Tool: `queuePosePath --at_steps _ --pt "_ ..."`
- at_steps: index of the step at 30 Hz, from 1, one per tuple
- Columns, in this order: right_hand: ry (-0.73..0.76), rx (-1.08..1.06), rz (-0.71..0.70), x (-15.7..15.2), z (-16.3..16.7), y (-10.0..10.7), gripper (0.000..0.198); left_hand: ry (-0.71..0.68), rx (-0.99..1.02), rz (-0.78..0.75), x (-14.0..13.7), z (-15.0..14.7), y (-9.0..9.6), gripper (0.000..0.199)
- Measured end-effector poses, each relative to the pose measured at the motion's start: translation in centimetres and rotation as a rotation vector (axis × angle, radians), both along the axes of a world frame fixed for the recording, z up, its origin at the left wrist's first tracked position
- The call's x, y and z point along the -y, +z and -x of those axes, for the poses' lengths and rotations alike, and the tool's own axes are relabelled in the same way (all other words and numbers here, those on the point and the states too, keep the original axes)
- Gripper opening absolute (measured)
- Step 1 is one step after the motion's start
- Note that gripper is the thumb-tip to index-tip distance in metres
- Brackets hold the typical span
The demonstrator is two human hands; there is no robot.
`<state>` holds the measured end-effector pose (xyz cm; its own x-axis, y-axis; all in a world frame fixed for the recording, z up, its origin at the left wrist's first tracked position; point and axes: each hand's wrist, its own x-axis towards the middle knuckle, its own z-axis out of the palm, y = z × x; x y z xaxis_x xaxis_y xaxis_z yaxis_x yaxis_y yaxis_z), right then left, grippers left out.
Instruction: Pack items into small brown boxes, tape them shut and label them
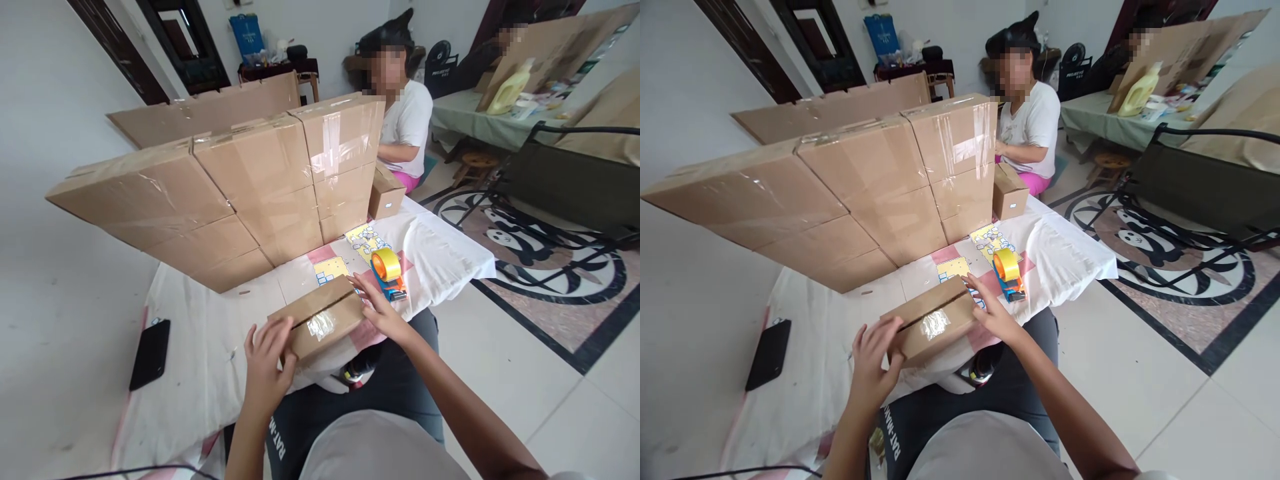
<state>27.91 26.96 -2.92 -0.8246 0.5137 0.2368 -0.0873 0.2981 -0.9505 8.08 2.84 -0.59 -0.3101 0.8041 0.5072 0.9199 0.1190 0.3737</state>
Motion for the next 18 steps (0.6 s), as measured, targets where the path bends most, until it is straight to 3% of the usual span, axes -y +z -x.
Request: queuePosePath --at_steps 2,5,11,18 --pt "-0.009 -0.007 0.018 0.2 0.0 -0.2 0.067 -0.040 -0.113 0.106 -0.5 -0.8 0.6 0.064" --pt "-0.037 0.001 0.023 0.5 0.2 -0.3 0.067 0.028 -0.246 0.160 -1.8 -2.5 1.2 0.057" --pt "-0.068 -0.045 -0.159 0.6 0.5 -0.8 0.055 0.183 -0.324 0.330 -4.0 -4.1 1.9 0.053" --pt "-0.121 -0.072 -0.178 1.1 0.5 -1.2 0.060 0.140 -0.373 0.202 -4.1 -2.8 0.6 0.049"
